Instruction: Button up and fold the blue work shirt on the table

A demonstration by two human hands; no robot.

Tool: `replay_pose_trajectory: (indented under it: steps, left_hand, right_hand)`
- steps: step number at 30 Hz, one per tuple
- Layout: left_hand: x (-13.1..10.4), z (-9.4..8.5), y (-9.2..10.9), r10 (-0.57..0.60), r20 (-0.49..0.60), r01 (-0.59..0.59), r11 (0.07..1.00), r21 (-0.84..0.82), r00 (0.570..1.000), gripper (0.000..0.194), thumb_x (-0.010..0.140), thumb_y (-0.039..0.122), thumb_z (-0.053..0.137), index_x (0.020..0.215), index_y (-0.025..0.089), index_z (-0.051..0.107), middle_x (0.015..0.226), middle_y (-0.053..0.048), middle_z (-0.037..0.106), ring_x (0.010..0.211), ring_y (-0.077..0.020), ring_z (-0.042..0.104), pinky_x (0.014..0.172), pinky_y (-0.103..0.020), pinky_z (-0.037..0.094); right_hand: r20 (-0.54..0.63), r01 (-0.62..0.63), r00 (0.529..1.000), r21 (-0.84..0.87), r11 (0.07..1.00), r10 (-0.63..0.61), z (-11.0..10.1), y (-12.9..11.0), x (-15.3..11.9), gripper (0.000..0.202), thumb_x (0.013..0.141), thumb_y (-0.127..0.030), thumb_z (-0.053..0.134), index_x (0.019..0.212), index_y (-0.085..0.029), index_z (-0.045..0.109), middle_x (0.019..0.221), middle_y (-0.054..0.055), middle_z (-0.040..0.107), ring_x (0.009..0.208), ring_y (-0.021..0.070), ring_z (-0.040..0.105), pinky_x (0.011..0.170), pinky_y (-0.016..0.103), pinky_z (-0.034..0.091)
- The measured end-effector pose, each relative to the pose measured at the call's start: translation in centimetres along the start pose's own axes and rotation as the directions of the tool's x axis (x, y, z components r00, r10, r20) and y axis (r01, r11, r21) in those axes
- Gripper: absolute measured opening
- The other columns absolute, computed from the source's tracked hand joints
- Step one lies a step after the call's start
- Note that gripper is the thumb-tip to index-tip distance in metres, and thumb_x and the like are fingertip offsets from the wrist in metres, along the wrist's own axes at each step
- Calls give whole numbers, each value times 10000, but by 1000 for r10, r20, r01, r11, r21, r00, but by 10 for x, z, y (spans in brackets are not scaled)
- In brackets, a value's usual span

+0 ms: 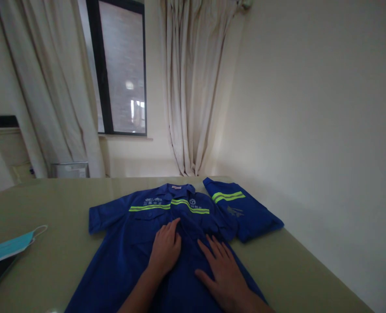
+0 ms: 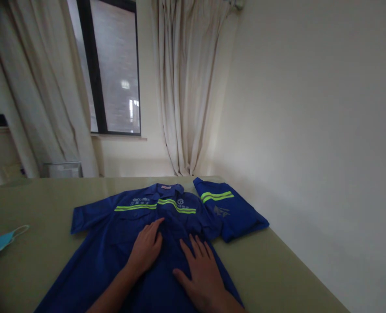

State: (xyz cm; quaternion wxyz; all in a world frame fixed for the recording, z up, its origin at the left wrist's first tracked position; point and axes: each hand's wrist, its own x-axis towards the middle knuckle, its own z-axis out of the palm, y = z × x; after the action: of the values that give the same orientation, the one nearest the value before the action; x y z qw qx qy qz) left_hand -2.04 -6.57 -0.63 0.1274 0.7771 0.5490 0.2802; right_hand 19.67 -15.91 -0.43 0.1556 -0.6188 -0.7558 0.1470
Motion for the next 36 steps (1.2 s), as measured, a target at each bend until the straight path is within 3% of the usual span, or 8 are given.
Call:
replay_pose_trajectory:
  steps: [4,7,9,13,17,23,31,36]
  left_hand:
    - [14,-9,-12,63,-18,-62,997,46,998,480,897,62,399,1315,165,612,1242,-91,665,1174,-228,579,1064,-375,425]
    - [9,-17,-18,76,-116,-54,982,181,990,366,911,107,444,1167,169,698,1240,-111,624,1175,-271,554,1051,-406,433]
    - [0,-21,-19,109,-103,-84,970,227,989,315,928,136,452,1077,175,727,1243,-108,618,1165,-274,551,1038,-400,442]
    - [-18,-29,-21,153,10,-152,973,172,988,340,965,160,415,1123,176,715,1151,-79,658,1080,-233,581,1016,-371,456]
    - [-30,-36,-20,168,31,-171,976,133,985,321,965,204,450,1153,198,711,1171,-69,656,1086,-231,581,998,-375,458]
    - [-39,-42,-12,205,22,-207,972,114,978,241,958,238,488,962,247,729,1058,-45,675,1049,-235,581,939,-376,461]
    - [-41,-37,-12,176,27,-178,979,103,984,284,997,241,411,964,240,693,1005,-48,665,936,-212,613,889,-349,465]
    - [-41,-35,-13,150,37,-153,982,111,988,293,1003,220,400,1010,237,692,1029,-52,664,962,-208,630,903,-337,476]
  right_hand:
    - [-75,11,997,-13,1000,-12,-7,-6,31,729,923,-698,536,1545,-329,447,1630,80,382,1509,351,317,1235,530,207]
    - [-141,99,986,84,992,-86,-13,-7,45,631,980,-633,483,1495,-270,511,1504,101,553,1380,304,505,1164,433,354]
    - [-230,81,972,128,988,-49,-23,-2,52,496,1037,-516,419,1430,-246,555,1402,97,628,1283,262,585,1099,370,418]
    - [-356,-263,900,14,965,251,-51,16,62,351,1042,-374,438,1296,-186,589,1306,166,636,1202,292,624,1012,381,459]
    - [-298,-439,858,-2,898,418,-65,32,73,378,1003,-416,543,1283,-162,546,1294,224,626,1140,344,661,937,438,489]
    - [-255,-475,843,60,878,473,-61,42,98,496,914,-481,677,1267,-160,542,1166,242,691,1115,374,681,917,490,494]
    - [-268,-422,853,148,894,448,-62,55,111,114,904,-216,640,1011,-223,679,1069,149,721,1102,344,677,951,484,466]
    - [-392,-289,829,312,905,400,-61,63,125,148,917,-221,583,1015,-232,693,1085,84,730,1103,255,660,991,371,464]
